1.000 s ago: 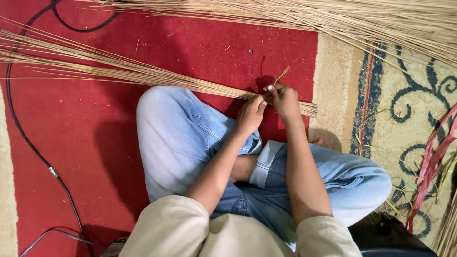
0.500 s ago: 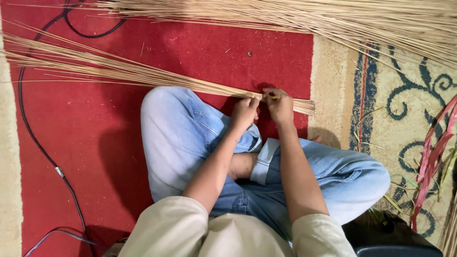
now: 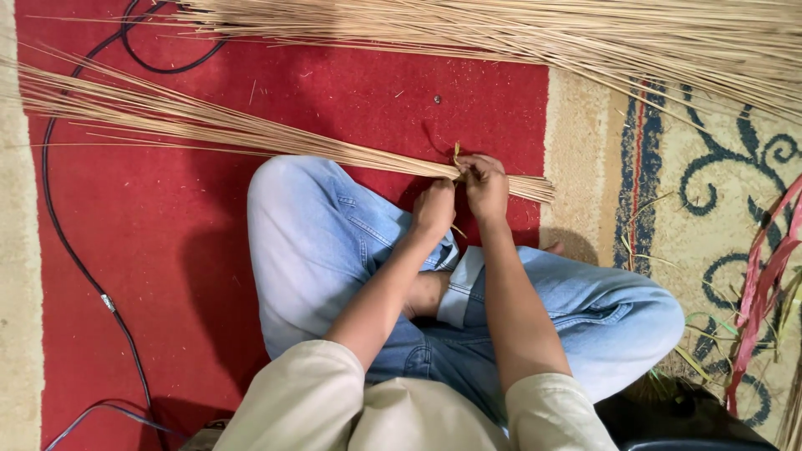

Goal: The person bundles and ties long wooden sticks together to make a broom while sitting on the floor.

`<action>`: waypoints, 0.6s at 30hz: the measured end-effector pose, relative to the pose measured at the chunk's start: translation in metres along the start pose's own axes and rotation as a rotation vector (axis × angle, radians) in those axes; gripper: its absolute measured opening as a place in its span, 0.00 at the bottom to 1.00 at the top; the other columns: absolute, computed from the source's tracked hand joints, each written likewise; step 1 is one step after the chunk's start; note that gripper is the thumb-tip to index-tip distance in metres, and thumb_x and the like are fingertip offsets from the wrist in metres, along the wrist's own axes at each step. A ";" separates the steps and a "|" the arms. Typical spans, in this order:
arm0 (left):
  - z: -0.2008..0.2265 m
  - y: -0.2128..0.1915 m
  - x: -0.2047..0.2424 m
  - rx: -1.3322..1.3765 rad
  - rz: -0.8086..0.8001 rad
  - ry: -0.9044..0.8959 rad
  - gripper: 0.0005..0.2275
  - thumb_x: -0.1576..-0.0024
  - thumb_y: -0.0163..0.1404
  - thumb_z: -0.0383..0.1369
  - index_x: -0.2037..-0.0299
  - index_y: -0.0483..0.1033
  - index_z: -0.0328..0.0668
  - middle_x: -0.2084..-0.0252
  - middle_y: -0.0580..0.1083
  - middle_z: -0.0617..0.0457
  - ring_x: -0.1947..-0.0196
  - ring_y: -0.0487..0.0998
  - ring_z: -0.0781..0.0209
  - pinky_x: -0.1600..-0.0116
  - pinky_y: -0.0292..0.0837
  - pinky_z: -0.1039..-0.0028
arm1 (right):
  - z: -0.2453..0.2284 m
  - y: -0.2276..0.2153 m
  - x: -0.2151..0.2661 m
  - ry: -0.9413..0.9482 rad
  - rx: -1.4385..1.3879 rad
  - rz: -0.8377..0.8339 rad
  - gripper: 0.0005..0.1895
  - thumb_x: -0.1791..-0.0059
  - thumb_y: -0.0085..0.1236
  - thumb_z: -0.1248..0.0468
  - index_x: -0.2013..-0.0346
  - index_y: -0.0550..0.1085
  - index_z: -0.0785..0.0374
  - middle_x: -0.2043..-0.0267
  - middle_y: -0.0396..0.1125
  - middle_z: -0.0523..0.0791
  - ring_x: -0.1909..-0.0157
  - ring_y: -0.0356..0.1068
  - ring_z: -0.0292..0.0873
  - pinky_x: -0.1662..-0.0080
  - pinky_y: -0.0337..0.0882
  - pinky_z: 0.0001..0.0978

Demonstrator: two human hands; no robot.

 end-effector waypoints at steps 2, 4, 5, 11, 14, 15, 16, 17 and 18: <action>0.006 -0.017 0.007 0.140 0.020 0.023 0.07 0.44 0.49 0.28 0.58 0.75 0.36 0.58 0.78 0.41 0.57 0.82 0.33 0.53 0.79 0.46 | 0.005 0.004 -0.001 0.041 -0.023 -0.014 0.10 0.51 0.63 0.67 0.59 0.82 0.48 0.61 0.77 0.39 0.49 0.73 0.47 0.43 0.70 0.41; 0.005 -0.018 0.007 0.282 0.035 0.044 0.08 0.42 0.47 0.34 0.61 0.78 0.41 0.59 0.79 0.40 0.53 0.80 0.34 0.51 0.77 0.47 | 0.014 0.007 -0.001 0.087 -0.044 -0.029 0.09 0.50 0.62 0.67 0.59 0.81 0.48 0.61 0.77 0.39 0.50 0.73 0.49 0.44 0.70 0.45; 0.002 -0.014 0.002 0.377 0.110 0.050 0.07 0.43 0.49 0.34 0.61 0.79 0.44 0.59 0.79 0.43 0.52 0.80 0.38 0.49 0.77 0.52 | 0.020 0.007 -0.001 0.095 -0.020 -0.038 0.07 0.51 0.63 0.66 0.61 0.80 0.49 0.62 0.77 0.39 0.51 0.74 0.49 0.45 0.71 0.45; 0.010 -0.031 0.003 0.510 0.409 0.265 0.02 0.48 0.56 0.29 0.66 0.78 0.42 0.60 0.78 0.49 0.52 0.79 0.45 0.47 0.75 0.59 | 0.028 0.010 -0.006 0.036 0.048 -0.046 0.07 0.52 0.62 0.66 0.71 0.78 0.48 0.64 0.76 0.38 0.53 0.74 0.50 0.49 0.72 0.43; 0.020 -0.048 0.007 0.429 0.574 0.473 0.03 0.50 0.58 0.26 0.70 0.77 0.44 0.65 0.79 0.53 0.58 0.81 0.49 0.52 0.75 0.63 | 0.001 -0.004 -0.004 0.091 0.067 -0.021 0.03 0.51 0.62 0.65 0.67 0.79 0.51 0.63 0.76 0.43 0.53 0.74 0.54 0.50 0.72 0.50; 0.025 -0.057 0.010 0.383 0.664 0.605 0.05 0.52 0.60 0.24 0.72 0.76 0.44 0.67 0.80 0.54 0.62 0.81 0.50 0.55 0.76 0.66 | -0.013 -0.010 -0.005 0.108 0.076 -0.011 0.01 0.50 0.62 0.64 0.65 0.80 0.54 0.63 0.76 0.49 0.53 0.73 0.60 0.51 0.71 0.57; 0.025 -0.056 0.011 0.382 0.663 0.604 0.05 0.52 0.60 0.24 0.72 0.76 0.44 0.67 0.80 0.54 0.62 0.81 0.50 0.55 0.76 0.66 | 0.003 -0.001 -0.007 0.109 0.075 -0.011 0.01 0.50 0.62 0.64 0.65 0.80 0.54 0.63 0.76 0.49 0.53 0.73 0.60 0.51 0.71 0.57; 0.025 -0.055 0.012 0.302 0.676 0.575 0.05 0.52 0.60 0.26 0.71 0.76 0.46 0.66 0.80 0.56 0.59 0.80 0.53 0.53 0.72 0.64 | 0.017 0.007 -0.010 0.080 0.115 -0.006 0.00 0.50 0.62 0.64 0.65 0.79 0.54 0.64 0.76 0.47 0.54 0.74 0.58 0.51 0.72 0.54; 0.026 -0.055 0.013 0.222 0.687 0.545 0.05 0.51 0.60 0.29 0.70 0.76 0.48 0.65 0.79 0.58 0.55 0.79 0.56 0.50 0.69 0.63 | 0.032 0.014 -0.013 0.052 0.155 -0.001 0.01 0.50 0.63 0.63 0.65 0.79 0.55 0.65 0.76 0.46 0.56 0.74 0.57 0.52 0.73 0.51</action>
Point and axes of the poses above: each hand's wrist, its own x-axis away from the middle knuckle, its own y-axis out of the palm, z = x × y, the point moved 2 cm from there along -x, towards the middle knuckle
